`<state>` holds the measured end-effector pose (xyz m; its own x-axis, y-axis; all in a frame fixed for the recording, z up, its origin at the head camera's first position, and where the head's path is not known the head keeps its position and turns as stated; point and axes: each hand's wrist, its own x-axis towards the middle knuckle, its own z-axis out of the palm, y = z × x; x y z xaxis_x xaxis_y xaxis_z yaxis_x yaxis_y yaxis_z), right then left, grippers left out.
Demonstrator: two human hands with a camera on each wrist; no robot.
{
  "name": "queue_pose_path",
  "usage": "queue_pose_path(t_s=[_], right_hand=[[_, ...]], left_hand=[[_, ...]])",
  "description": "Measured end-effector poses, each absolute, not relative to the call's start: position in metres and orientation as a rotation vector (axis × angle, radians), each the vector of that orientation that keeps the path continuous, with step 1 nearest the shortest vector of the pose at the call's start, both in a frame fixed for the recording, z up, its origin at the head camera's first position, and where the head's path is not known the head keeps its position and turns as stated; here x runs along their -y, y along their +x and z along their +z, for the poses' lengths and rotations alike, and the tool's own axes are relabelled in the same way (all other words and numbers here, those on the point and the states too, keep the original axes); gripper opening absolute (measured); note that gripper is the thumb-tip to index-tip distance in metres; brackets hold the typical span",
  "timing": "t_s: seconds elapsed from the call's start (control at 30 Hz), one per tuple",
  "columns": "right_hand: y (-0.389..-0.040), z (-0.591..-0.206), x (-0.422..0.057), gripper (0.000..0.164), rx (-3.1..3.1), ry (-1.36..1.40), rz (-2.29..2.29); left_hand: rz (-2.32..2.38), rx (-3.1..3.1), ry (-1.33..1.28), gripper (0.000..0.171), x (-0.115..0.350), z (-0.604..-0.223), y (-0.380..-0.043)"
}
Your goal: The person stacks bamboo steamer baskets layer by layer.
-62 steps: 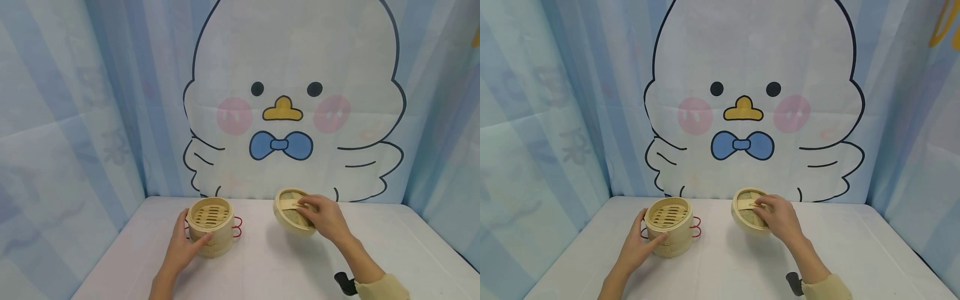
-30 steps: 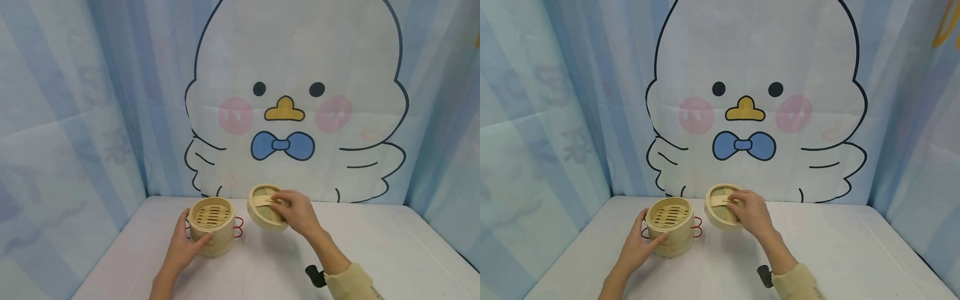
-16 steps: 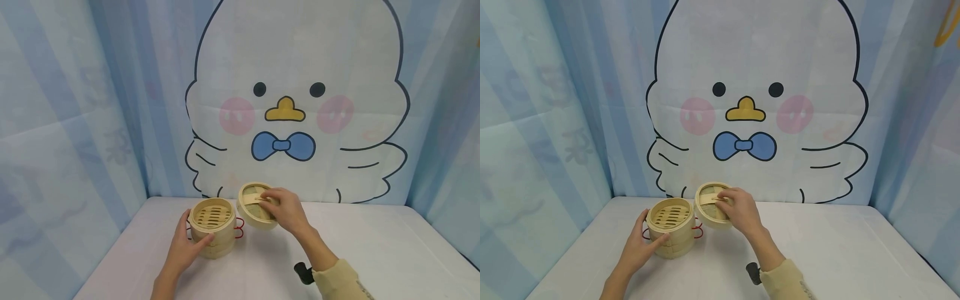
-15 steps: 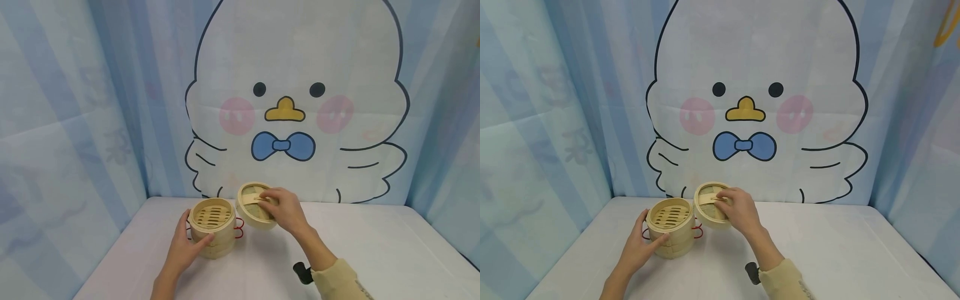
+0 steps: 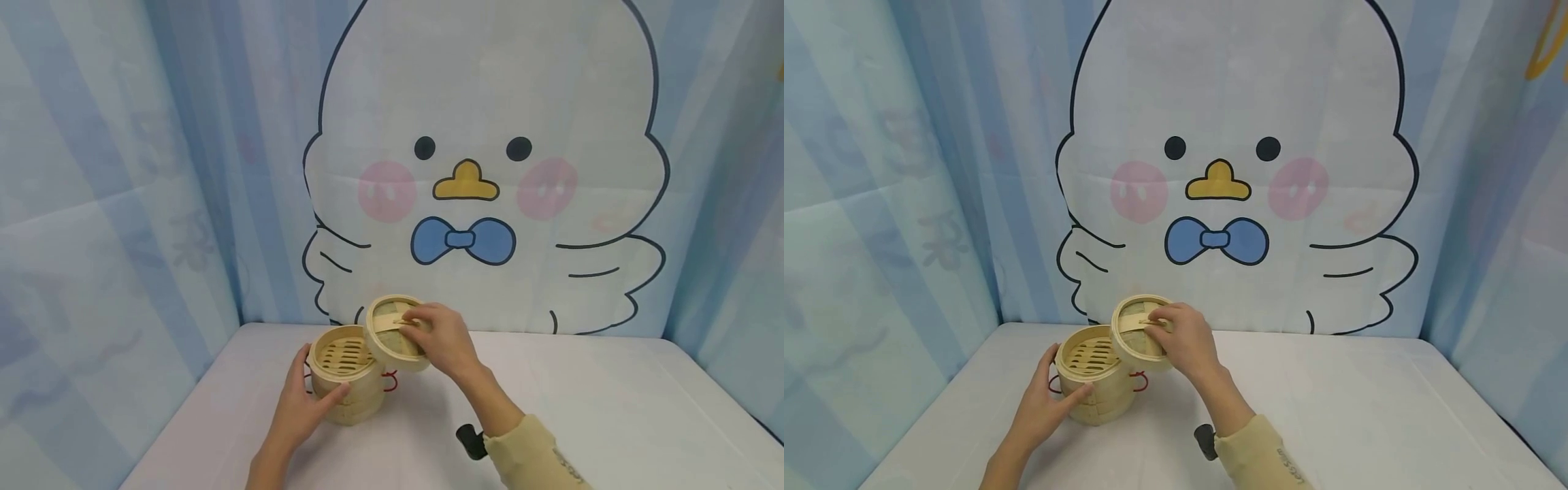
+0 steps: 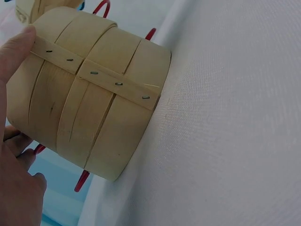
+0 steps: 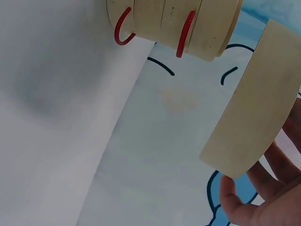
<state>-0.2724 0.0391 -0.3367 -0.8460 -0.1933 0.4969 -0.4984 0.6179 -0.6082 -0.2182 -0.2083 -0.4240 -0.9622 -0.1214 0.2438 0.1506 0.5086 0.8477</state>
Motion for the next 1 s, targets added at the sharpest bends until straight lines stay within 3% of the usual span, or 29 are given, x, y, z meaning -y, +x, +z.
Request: queue_pose_path(t_s=[1.0], right_hand=[[-0.268, -0.333, 0.011, 0.02, 2.552, 0.652, 0.974]], left_hand=[[-1.429, 2.504, -0.04, 0.112, 0.21, -0.426, -0.219]])
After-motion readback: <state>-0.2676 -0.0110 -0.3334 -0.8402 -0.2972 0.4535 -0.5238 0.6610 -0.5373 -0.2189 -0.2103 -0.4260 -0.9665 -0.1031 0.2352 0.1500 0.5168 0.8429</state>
